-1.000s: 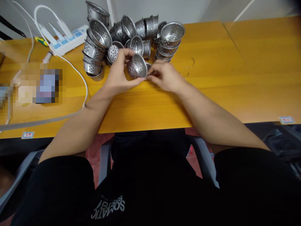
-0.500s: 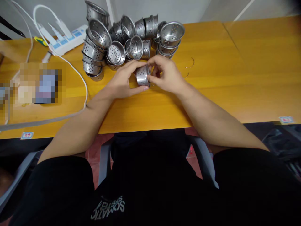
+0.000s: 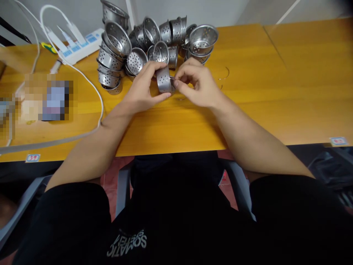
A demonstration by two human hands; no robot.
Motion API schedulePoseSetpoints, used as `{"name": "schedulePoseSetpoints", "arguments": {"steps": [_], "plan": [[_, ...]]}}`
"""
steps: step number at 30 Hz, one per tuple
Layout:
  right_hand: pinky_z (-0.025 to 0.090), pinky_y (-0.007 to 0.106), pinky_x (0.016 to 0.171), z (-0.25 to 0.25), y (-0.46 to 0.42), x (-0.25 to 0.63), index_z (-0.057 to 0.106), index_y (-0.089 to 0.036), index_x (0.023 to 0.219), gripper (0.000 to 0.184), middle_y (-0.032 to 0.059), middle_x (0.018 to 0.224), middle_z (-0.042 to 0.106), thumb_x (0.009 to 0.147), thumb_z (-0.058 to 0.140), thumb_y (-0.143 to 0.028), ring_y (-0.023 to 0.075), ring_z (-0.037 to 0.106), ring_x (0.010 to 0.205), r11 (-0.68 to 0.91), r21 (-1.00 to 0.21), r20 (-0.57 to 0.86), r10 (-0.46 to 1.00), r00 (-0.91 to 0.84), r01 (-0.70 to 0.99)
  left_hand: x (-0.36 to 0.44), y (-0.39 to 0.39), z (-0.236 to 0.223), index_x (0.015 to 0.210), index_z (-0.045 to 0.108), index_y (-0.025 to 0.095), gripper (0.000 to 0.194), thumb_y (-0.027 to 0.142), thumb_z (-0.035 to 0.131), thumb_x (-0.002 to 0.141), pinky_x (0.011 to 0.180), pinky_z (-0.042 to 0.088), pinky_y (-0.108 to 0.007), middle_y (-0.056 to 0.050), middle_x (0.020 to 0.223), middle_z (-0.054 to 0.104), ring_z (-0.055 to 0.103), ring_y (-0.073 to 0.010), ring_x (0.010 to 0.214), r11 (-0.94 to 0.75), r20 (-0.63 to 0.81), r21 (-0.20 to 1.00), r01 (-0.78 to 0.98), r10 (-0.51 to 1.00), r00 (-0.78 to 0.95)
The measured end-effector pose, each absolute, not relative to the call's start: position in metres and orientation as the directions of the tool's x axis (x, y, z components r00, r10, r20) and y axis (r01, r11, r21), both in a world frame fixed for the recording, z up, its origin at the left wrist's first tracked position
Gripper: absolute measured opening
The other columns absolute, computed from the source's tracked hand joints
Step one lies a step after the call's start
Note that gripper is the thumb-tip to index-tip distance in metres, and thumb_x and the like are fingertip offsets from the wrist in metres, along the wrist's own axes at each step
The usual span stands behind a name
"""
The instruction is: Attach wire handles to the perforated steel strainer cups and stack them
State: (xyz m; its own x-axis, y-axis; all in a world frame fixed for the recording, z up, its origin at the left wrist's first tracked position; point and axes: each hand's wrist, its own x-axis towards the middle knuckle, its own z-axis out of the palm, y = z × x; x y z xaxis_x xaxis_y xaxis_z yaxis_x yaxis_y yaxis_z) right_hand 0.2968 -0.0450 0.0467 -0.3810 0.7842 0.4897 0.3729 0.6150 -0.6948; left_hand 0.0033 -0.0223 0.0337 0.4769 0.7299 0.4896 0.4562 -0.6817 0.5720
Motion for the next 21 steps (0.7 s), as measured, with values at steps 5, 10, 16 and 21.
{"name": "schedulePoseSetpoints", "arguments": {"steps": [5,10,16,21], "plan": [[0.076,0.063,0.095,0.042,-0.038,0.297,0.078,-0.035,0.098,0.087,0.0084,0.101,0.079,0.094,0.085,-0.122,0.0378,0.077,0.094,0.583,-0.756,0.447,0.793,-0.414,0.298,0.005,-0.014,0.028,0.170,0.076,0.040,0.091,0.067,0.109,0.089,0.148,0.056,-0.082,-0.016,0.176,0.076,0.068,-0.0597,0.168,-0.706,0.492,0.559,0.434,0.704,0.512],[0.074,0.058,0.086,0.049,-0.042,0.295,0.075,-0.035,0.092,0.089,0.0063,0.091,0.080,0.085,0.096,-0.120,0.0370,0.077,0.090,0.475,-0.852,0.349,0.828,-0.439,0.220,0.009,-0.018,0.029,0.178,0.069,0.033,0.084,0.059,0.098,0.104,0.155,0.052,-0.076,-0.019,0.183,0.070,0.063,-0.0560,0.177,-0.715,0.468,0.516,0.472,0.696,0.544],[0.065,0.051,0.078,0.060,-0.046,0.300,0.076,-0.033,0.088,0.089,0.0054,0.089,0.078,0.080,0.105,-0.117,0.0309,0.066,0.083,0.445,-0.864,0.330,0.853,-0.405,0.233,0.011,-0.022,0.033,0.177,0.070,0.037,0.083,0.061,0.100,0.104,0.156,0.051,-0.077,-0.017,0.182,0.072,0.063,-0.0559,0.177,-0.709,0.460,0.525,0.471,0.702,0.544],[0.049,0.046,0.076,0.068,-0.042,0.321,0.077,-0.030,0.092,0.070,0.0049,0.089,0.075,0.098,0.110,-0.092,0.0270,0.060,0.082,0.460,-0.825,0.303,0.850,-0.430,0.329,0.011,-0.019,0.022,0.179,0.068,0.036,0.093,0.064,0.104,0.098,0.158,0.046,-0.086,-0.018,0.186,0.070,0.062,-0.0618,0.177,-0.679,0.435,0.586,0.443,0.725,0.535]]}}
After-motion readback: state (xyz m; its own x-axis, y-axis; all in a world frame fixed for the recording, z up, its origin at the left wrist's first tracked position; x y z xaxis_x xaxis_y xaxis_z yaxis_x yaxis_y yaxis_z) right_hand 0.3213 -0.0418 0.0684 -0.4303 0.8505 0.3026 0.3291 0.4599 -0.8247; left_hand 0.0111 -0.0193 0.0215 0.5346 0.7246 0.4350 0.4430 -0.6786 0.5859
